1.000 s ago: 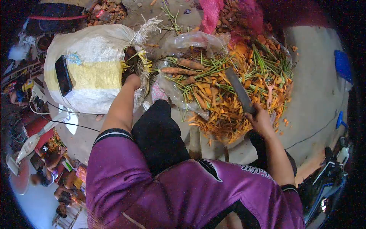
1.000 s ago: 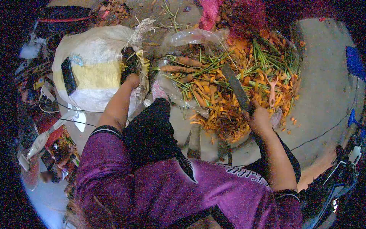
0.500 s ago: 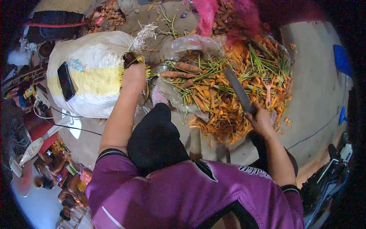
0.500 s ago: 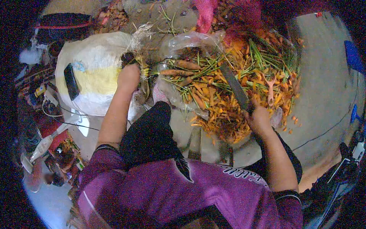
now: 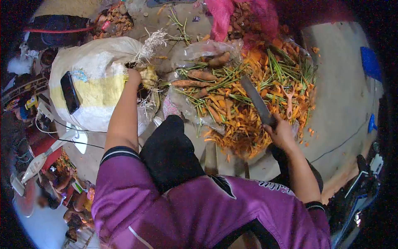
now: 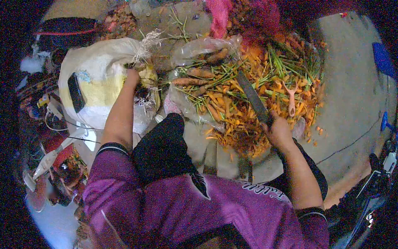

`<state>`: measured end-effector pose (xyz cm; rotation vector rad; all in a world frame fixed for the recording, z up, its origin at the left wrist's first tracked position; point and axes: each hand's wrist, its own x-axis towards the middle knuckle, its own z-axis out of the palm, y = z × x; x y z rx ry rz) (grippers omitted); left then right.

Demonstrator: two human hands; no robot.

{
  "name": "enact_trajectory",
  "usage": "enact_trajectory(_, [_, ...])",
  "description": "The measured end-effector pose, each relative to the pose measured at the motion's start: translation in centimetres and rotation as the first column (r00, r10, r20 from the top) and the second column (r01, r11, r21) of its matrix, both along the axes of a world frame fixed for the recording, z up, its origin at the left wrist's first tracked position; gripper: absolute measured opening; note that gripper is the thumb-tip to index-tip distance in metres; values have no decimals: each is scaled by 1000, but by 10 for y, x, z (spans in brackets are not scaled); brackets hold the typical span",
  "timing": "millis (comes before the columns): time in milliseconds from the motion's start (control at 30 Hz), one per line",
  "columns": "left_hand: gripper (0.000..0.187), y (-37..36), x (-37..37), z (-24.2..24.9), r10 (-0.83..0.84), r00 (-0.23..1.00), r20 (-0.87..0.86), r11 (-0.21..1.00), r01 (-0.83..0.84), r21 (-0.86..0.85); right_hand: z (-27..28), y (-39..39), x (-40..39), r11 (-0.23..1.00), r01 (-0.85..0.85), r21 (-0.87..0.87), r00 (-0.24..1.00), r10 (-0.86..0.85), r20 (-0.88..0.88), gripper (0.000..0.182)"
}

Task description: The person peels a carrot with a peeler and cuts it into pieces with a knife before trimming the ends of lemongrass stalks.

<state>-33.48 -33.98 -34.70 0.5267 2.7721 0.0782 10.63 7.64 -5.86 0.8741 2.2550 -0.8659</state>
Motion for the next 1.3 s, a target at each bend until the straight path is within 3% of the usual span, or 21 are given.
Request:
enact_trajectory(33, [26,11,4,19,268,959,92,829,-278,485,0,0,-1,1000,-2,-26,1000,1,-3,40])
enact_trajectory(133, [31,100,38,143,623,708,332,681,-700,215,-3,-1,-1,1000,-26,0,1000,26,-16,39])
enact_trajectory(233, [37,61,19,70,475,585,658,297,-810,506,-10,-2,0,999,-34,33,999,35,-31,38])
enact_trajectory(267, [40,85,33,127,546,420,724,354,-900,255,-11,-2,0,999,-28,37,999,30,-39,37])
enact_trajectory(367, [36,95,49,142,517,452,727,235,-891,387,-6,-4,-4,1000,8,-16,999,-9,-54,37])
enact_trajectory(400, [29,74,34,100,495,438,750,183,-897,403,-7,-3,-3,1000,12,-26,999,-13,-44,38])
enact_trajectory(500, [25,91,57,140,376,361,854,216,-930,298,-10,0,2,999,16,-32,999,-17,-37,40])
enact_trajectory(533, [23,127,94,202,443,380,812,219,-924,313,-12,1,4,1000,15,-22,999,-16,-52,41])
enact_trajectory(600, [28,113,122,174,455,390,800,322,-910,260,-9,3,3,1000,21,-14,999,-21,-49,43])
enact_trajectory(733, [31,146,195,214,103,256,961,596,-789,147,0,2,2,1000,26,-11,999,-26,-26,44])
enact_trajectory(833, [32,168,196,217,-55,578,814,764,-501,408,4,1,2,1000,11,12,999,-11,-39,38])
enact_trajectory(967, [39,117,113,158,154,707,690,735,-549,398,16,-2,-6,999,10,52,999,-8,-34,34])
enact_trajectory(1000, [36,101,88,161,218,812,541,864,-419,281,14,-1,-5,999,24,29,1000,-23,-16,38])
enact_trajectory(1033, [30,70,64,134,383,664,642,706,-658,260,10,1,-4,999,35,6,999,-35,4,41])
enact_trajectory(1067, [29,98,74,201,542,593,596,630,-755,178,5,3,-3,999,44,-17,999,-44,27,45])
enact_trajectory(1100, [29,49,36,154,424,837,346,879,-472,64,-1,5,0,1000,28,-5,999,-27,20,45])
enact_trajectory(1133, [31,-3,-1,81,-37,955,293,971,103,-213,-8,5,4,1000,9,6,1000,-9,16,45])
enact_trajectory(1167, [32,-50,-36,15,-542,815,206,694,572,-438,-13,4,5,1000,-9,13,1000,9,12,45])
enact_trajectory(1200, [32,-35,-23,59,-148,958,244,914,227,-335,-14,3,3,1000,-13,2,1000,13,20,45])
enact_trajectory(1233, [33,-12,-1,100,283,918,280,956,-244,-165,-13,3,1,1000,-17,-7,999,17,28,45])
enact_trajectory(1300, [33,1,8,124,452,836,311,889,-450,-82,-10,3,-6,1000,-13,-15,999,14,38,45])
